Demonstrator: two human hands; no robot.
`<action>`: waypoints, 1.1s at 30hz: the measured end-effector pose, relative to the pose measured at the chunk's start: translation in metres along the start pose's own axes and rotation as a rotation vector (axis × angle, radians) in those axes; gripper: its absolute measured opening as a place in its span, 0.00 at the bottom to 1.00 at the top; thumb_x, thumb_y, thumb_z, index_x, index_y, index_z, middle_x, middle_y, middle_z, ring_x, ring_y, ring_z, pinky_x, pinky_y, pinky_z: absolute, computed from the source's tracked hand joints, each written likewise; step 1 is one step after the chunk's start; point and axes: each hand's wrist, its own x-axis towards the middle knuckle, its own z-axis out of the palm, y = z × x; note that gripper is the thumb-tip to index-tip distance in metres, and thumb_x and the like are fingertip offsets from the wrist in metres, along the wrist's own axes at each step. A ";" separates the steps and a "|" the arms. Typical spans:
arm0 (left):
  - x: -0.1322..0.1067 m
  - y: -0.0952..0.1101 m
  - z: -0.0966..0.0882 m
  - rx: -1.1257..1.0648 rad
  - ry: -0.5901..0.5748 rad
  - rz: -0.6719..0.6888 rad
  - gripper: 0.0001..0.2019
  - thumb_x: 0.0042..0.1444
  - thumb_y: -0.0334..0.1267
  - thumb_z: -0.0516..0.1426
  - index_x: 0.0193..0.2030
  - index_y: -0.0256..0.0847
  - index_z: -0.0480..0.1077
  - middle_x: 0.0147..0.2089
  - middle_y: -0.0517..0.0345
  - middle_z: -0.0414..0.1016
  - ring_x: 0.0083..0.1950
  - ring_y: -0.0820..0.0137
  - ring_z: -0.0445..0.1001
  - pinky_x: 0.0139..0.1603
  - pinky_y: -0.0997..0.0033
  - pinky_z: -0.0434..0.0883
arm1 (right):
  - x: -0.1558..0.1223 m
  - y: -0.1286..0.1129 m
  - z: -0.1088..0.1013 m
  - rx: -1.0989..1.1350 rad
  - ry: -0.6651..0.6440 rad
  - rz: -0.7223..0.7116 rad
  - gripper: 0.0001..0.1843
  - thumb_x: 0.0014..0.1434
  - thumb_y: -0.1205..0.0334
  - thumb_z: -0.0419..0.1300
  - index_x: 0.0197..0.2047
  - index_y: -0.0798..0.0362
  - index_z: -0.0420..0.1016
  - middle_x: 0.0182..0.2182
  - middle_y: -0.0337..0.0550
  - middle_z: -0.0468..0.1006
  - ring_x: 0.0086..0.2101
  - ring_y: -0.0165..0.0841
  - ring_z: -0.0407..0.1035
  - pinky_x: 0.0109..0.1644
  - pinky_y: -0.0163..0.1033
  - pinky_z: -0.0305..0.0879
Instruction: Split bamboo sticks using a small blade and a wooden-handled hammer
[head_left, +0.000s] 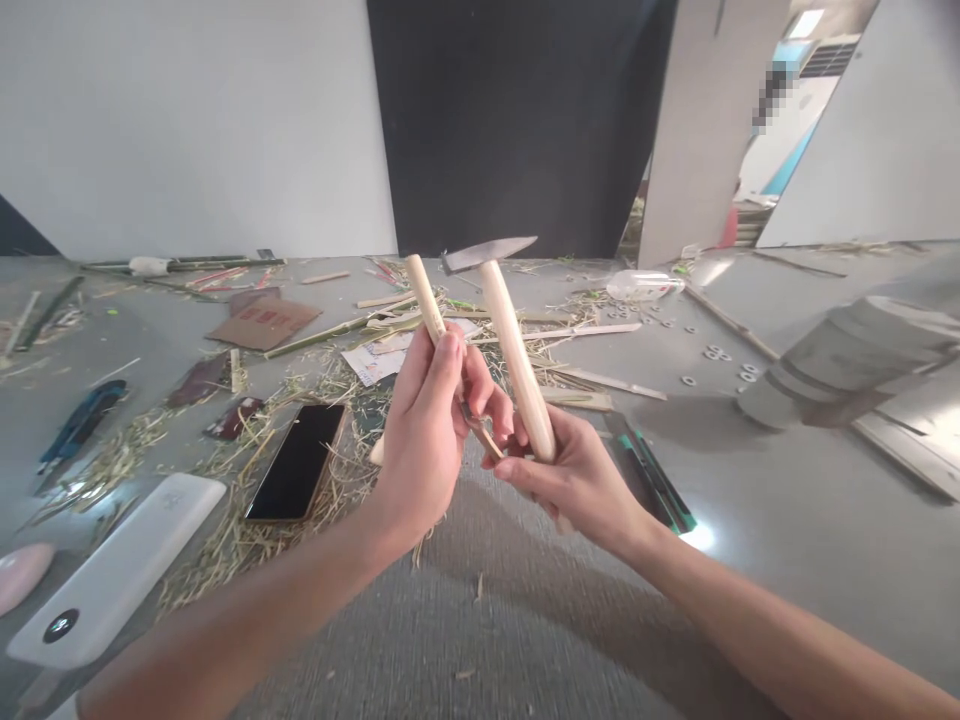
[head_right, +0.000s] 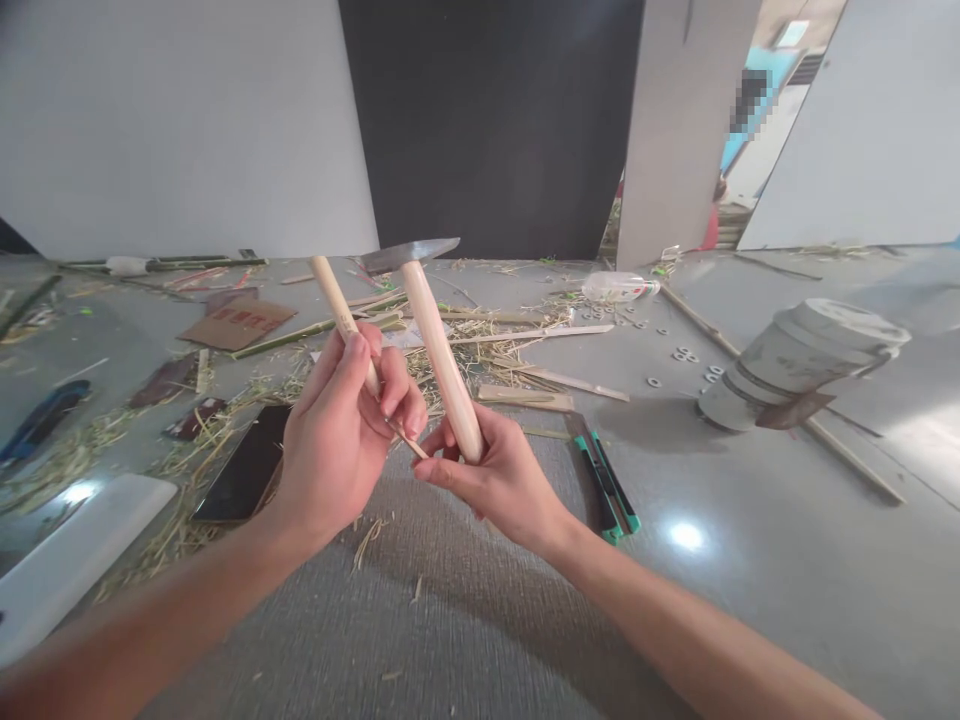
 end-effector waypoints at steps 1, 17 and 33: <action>0.000 0.000 0.000 0.013 -0.013 0.019 0.11 0.76 0.42 0.48 0.39 0.45 0.60 0.27 0.67 0.60 0.25 0.76 0.70 0.28 0.75 0.72 | 0.000 0.002 0.001 0.030 0.002 -0.001 0.22 0.54 0.54 0.76 0.39 0.54 0.68 0.24 0.32 0.67 0.18 0.19 0.55 0.15 0.26 0.56; -0.008 -0.019 0.002 0.121 -0.085 0.229 0.09 0.75 0.44 0.50 0.42 0.46 0.60 0.27 0.68 0.61 0.21 0.77 0.68 0.22 0.75 0.72 | 0.002 0.018 0.000 0.119 -0.025 -0.017 0.21 0.55 0.55 0.75 0.38 0.53 0.67 0.25 0.32 0.69 0.17 0.19 0.56 0.17 0.26 0.55; 0.001 -0.081 -0.027 0.231 -0.129 0.213 0.13 0.74 0.48 0.50 0.39 0.44 0.60 0.28 0.66 0.62 0.21 0.79 0.63 0.17 0.78 0.60 | 0.024 0.051 -0.009 0.002 -0.013 -0.111 0.18 0.53 0.60 0.74 0.36 0.55 0.69 0.30 0.35 0.71 0.29 0.23 0.61 0.31 0.28 0.61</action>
